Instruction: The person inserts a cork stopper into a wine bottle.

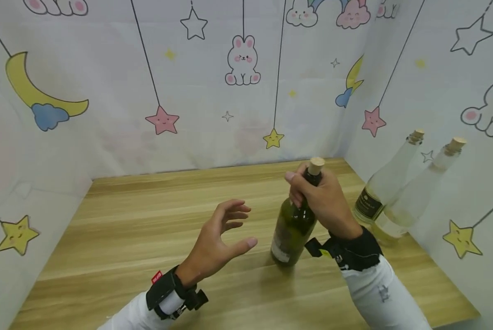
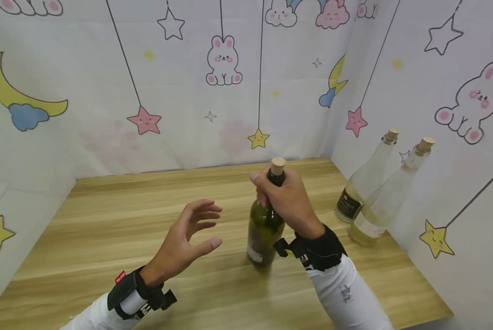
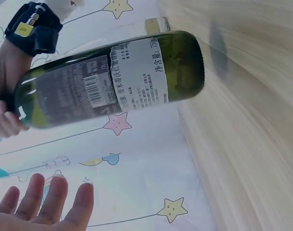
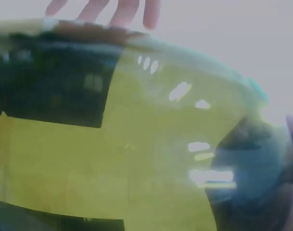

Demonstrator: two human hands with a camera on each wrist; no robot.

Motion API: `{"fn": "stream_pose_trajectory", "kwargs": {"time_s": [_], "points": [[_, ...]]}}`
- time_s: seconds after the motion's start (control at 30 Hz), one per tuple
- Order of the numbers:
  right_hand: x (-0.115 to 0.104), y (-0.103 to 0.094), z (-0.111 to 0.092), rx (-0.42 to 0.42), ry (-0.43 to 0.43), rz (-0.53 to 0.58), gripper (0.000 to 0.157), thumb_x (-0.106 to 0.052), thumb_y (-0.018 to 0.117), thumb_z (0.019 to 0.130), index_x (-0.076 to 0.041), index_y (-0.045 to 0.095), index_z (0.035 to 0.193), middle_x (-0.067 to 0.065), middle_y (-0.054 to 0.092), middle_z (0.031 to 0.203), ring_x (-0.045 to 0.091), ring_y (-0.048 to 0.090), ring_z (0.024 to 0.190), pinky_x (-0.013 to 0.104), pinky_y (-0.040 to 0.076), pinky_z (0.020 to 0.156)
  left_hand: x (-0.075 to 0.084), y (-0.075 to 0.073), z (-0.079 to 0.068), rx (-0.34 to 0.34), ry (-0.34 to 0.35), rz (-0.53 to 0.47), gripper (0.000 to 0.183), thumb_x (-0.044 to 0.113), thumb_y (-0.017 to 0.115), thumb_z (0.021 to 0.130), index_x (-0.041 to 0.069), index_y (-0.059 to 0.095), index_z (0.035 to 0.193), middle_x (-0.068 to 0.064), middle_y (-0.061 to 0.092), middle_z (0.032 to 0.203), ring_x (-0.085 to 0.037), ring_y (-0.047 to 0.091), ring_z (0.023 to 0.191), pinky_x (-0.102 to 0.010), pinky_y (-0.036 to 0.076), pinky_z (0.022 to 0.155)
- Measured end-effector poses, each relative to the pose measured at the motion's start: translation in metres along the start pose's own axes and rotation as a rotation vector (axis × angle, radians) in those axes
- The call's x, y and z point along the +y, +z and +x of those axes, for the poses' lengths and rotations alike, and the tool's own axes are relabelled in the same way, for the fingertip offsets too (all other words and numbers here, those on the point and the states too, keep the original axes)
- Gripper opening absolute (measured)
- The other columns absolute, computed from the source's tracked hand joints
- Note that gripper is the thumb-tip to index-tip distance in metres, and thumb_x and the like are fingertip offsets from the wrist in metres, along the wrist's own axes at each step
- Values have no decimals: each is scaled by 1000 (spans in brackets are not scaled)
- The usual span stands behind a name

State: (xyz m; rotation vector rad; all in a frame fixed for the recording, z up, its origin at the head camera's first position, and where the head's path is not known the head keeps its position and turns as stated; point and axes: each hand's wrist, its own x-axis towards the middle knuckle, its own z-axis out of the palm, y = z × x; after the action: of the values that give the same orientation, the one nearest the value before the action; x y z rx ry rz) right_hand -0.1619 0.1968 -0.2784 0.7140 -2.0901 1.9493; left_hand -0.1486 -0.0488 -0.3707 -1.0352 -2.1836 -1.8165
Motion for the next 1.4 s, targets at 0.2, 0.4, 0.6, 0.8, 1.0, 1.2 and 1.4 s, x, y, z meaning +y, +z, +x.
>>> {"fn": "stream_pose_trajectory", "kwargs": {"time_s": [0.2,0.4,0.6,0.8,1.0,1.2,1.4], "points": [[0,-55,-8,170,50,34,28,-12,61,100,0,48,79,4,45,60,16,48,49,25,49,48,0,-4,1,22,-14,19,71,6,78,86,17,39,144,-10,54,138,-25,54,126,-53,49,105],[-8,-110,-28,354,50,142,24,-7,67,96,1,50,81,6,50,61,17,52,50,24,52,47,-3,-16,1,52,-23,23,70,2,77,87,16,39,144,-10,53,137,-26,53,126,-55,48,105],[-14,-159,-50,504,-17,243,21,3,68,93,5,52,80,10,50,63,21,49,50,28,51,45,-6,-34,1,114,-34,51,67,-1,75,87,13,40,144,-10,54,136,-29,54,125,-57,47,104],[-15,-193,-67,657,-37,194,21,5,71,90,7,53,79,10,48,65,22,45,50,28,46,43,-7,-49,2,160,-31,101,67,0,75,87,11,41,143,-11,54,136,-28,55,125,-52,48,104],[-11,-219,-79,752,-13,204,24,3,71,90,4,52,77,9,48,59,20,45,48,27,43,41,-9,-58,1,200,-69,124,65,2,75,88,10,41,143,-10,54,135,-25,55,125,-51,49,103],[-5,-242,-90,688,-12,272,27,1,65,95,1,47,74,8,49,53,18,47,43,28,40,41,-9,-61,1,209,-73,139,64,3,74,89,10,41,143,-10,55,136,-24,55,125,-50,49,103],[2,-250,-95,740,45,260,27,0,67,94,-1,48,75,7,50,51,18,47,40,28,40,38,-10,-61,0,211,-76,147,64,2,74,89,11,41,143,-11,55,136,-24,55,125,-43,51,103]]}}
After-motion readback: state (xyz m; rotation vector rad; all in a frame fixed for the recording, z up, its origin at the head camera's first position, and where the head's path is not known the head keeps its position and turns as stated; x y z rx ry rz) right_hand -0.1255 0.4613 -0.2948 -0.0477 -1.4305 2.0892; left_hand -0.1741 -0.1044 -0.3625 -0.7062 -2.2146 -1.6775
